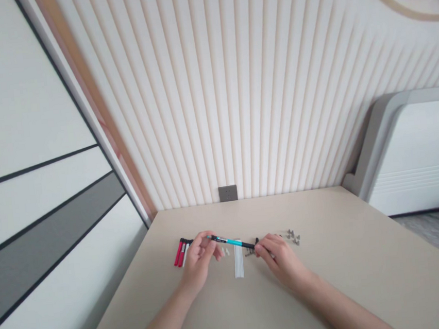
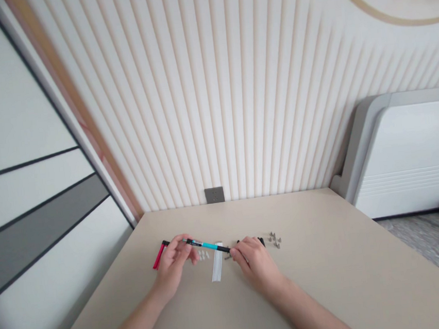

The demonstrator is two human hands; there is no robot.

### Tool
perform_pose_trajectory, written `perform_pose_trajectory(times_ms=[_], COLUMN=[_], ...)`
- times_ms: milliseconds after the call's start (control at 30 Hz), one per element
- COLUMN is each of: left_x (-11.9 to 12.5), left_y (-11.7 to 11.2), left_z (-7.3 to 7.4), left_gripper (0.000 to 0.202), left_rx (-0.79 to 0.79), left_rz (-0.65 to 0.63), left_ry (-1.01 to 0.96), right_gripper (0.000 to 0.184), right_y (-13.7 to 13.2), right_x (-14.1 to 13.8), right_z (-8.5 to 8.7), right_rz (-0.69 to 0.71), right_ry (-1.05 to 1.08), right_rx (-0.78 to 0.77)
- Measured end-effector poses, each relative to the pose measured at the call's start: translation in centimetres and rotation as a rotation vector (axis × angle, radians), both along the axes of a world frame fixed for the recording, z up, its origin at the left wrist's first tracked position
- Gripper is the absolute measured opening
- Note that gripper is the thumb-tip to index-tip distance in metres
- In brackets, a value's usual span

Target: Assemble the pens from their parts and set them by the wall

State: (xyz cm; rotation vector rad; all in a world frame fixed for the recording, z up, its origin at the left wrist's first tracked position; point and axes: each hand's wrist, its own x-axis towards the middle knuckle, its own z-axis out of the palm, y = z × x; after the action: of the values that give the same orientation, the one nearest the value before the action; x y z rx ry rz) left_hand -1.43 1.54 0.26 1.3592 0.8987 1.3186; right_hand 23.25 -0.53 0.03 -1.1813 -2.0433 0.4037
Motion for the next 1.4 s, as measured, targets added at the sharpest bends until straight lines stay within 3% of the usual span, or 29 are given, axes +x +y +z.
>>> perform_pose_trajectory(times_ms=[133, 300, 400, 533, 667, 800, 900, 1067, 1300, 1400], left_x=[1.8, 3.3, 3.8, 4.2, 4.2, 4.2, 4.3, 4.7, 4.8, 4.8], left_y=[-0.7, -0.7, -0.2, 0.0, -0.6, -1.4, -1.7, -2.1, -3.0, -3.0], left_z=[0.6, 1.0, 1.8, 3.0, 2.9, 1.5, 0.8, 1.0, 1.7, 1.5], left_gripper=[0.037, 0.035, 0.036, 0.04, 0.05, 0.053, 0.045, 0.041, 0.051, 0.053], left_rx=[-0.063, -0.139, -0.132, -0.124, -0.16, -0.22, -0.199, -0.185, -0.208, -0.238], left_rz=[-0.008, -0.02, -0.064, -0.144, -0.146, -0.171, -0.067, 0.014, -0.107, -0.107], left_ry=[-0.209, -0.242, -0.209, -0.174, -0.225, -0.235, -0.24, -0.175, -0.066, -0.095], right_gripper=[0.023, 0.034, 0.048, 0.058, 0.056, 0.06, 0.059, 0.048, 0.056, 0.055], right_y=[-0.5, -1.2, -1.6, -1.9, -2.2, -2.4, -2.4, -2.8, -3.7, -3.7], right_x=[-0.7, -1.8, -2.5, -3.3, -4.3, -5.0, -4.7, -3.8, -4.0, -3.7], right_z=[-0.2, -0.1, -0.2, -0.3, -0.7, -1.6, -1.6, -0.6, -0.5, 0.1], right_rz=[-0.003, 0.015, 0.094, 0.295, 0.407, 0.33, 0.213, 0.152, 0.455, 0.521], right_ry=[0.008, 0.037, 0.18, 0.543, 0.718, 0.695, 0.569, 0.312, 0.524, 0.476], right_rx=[0.008, -0.08, -0.258, -0.58, -0.704, -0.706, -0.575, -0.422, -0.812, -0.842])
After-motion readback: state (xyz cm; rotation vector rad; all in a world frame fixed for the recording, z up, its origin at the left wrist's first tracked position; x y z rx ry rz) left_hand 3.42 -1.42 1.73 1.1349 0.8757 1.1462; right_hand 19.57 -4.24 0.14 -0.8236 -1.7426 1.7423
